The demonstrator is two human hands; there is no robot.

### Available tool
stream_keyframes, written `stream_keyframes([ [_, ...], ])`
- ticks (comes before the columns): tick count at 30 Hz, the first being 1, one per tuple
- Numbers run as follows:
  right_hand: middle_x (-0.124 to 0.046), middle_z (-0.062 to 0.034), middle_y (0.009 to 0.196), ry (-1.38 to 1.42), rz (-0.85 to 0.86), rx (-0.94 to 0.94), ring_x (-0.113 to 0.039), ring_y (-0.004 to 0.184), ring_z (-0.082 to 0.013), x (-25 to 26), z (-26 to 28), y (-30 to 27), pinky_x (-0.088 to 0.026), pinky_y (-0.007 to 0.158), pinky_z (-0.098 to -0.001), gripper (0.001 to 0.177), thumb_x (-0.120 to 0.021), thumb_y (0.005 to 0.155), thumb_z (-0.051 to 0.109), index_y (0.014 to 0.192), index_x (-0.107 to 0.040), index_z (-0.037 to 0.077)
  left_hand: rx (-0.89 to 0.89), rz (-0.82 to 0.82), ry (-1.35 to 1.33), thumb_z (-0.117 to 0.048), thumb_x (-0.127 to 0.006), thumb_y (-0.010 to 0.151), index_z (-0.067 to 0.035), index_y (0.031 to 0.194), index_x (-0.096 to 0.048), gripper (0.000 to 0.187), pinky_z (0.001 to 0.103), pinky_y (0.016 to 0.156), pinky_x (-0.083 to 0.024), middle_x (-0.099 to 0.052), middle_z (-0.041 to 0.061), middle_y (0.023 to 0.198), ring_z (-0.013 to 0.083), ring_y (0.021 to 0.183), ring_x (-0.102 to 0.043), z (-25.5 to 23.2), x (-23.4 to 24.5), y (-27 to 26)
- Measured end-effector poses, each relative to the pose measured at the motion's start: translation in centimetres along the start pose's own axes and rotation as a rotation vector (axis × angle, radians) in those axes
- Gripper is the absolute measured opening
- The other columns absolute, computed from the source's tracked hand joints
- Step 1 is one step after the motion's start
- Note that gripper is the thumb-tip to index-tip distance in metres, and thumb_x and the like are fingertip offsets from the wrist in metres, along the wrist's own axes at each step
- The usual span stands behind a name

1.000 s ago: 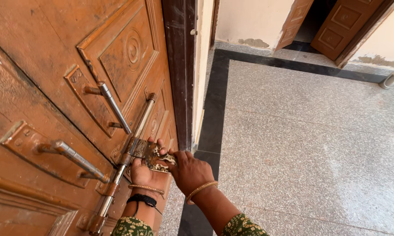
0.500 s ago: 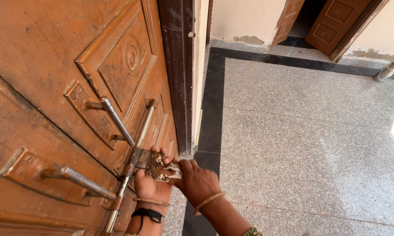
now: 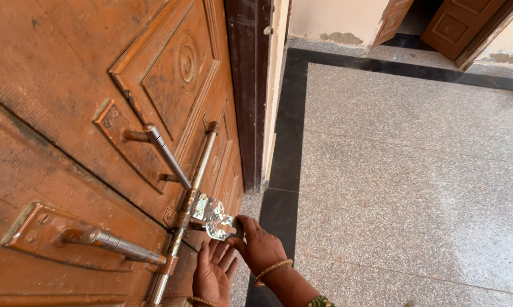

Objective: The person works the latch and sliding bolts of a wooden double door, lifting the hasp and sliding the bolts to secure and release the door. They repeatedly manipulate the metal latch hardware and door handles throughout the clip.

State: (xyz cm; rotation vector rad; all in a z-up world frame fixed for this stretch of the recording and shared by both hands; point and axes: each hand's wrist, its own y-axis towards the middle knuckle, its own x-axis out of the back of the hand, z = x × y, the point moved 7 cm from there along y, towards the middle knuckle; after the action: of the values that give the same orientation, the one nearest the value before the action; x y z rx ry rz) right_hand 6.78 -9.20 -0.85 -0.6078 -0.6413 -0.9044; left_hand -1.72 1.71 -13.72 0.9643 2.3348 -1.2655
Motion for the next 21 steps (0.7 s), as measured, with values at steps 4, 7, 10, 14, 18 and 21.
stream_keyframes([
  [4,-0.064,-0.0076,0.136,-0.001,0.004,0.017,-0.067,0.118,-0.0302,-0.9,0.1,0.3,-0.054,0.096,-0.0433,0.057,-0.059,0.097,0.047,0.142,-0.044,0.016,-0.03,-0.007,0.261,-0.05,-0.058,0.091,-0.008,0.14,-0.059,0.065,0.048,0.108,-0.044,-0.069,0.012,0.133,0.03,0.125,-0.066,-0.2,1.8,1.3],
  [7,-0.063,-0.0078,0.138,-0.011,0.042,-0.006,-0.066,0.118,-0.0305,-1.3,0.0,0.6,-0.053,0.098,-0.0433,0.057,-0.058,0.097,0.047,0.144,-0.043,0.017,0.073,-0.052,0.314,-0.051,-0.059,0.092,-0.005,0.14,-0.059,0.067,0.05,0.11,-0.044,-0.069,0.014,0.132,0.0311,0.123,-0.066,0.8,2.2,1.9],
  [10,-0.061,-0.0062,0.14,-0.018,0.092,-0.056,-0.066,0.119,-0.0296,-1.8,0.2,0.9,-0.052,0.099,-0.0424,0.057,-0.057,0.097,0.047,0.144,-0.043,0.019,0.111,-0.062,0.299,-0.055,-0.055,0.093,-0.005,0.14,-0.058,0.069,0.048,0.109,-0.046,-0.07,0.018,0.132,0.033,0.123,-0.066,1.2,2.2,1.8],
  [14,-0.055,-0.002,0.148,-0.047,0.156,-0.092,-0.062,0.127,-0.0266,-2.9,0.6,1.6,-0.05,0.105,-0.0415,0.06,-0.054,0.098,0.047,0.149,-0.039,0.021,0.126,-0.014,0.335,-0.059,-0.053,0.092,-0.003,0.139,-0.059,0.073,0.047,0.108,-0.048,-0.071,0.017,0.133,0.0323,0.124,-0.066,0.9,2.0,1.3],
  [18,-0.035,0.0046,0.164,-0.104,0.153,-0.019,-0.049,0.138,-0.0266,-3.8,1.1,2.6,-0.044,0.11,-0.044,0.061,-0.054,0.099,0.047,0.151,-0.038,0.021,0.126,-0.067,0.344,-0.057,-0.055,0.091,-0.004,0.139,-0.059,0.071,0.047,0.108,-0.048,-0.07,0.016,0.132,0.0321,0.124,-0.066,0.9,3.0,1.3],
  [21,-0.032,0.0068,0.164,-0.107,0.174,-0.039,-0.041,0.145,-0.0258,-4.8,1.0,3.0,-0.038,0.115,-0.0433,0.062,-0.055,0.1,0.048,0.154,-0.036,0.025,0.15,-0.079,0.305,-0.057,-0.055,0.092,-0.006,0.139,-0.061,0.069,0.048,0.109,-0.046,-0.07,0.014,0.132,0.0318,0.123,-0.065,1.0,3.4,1.6],
])
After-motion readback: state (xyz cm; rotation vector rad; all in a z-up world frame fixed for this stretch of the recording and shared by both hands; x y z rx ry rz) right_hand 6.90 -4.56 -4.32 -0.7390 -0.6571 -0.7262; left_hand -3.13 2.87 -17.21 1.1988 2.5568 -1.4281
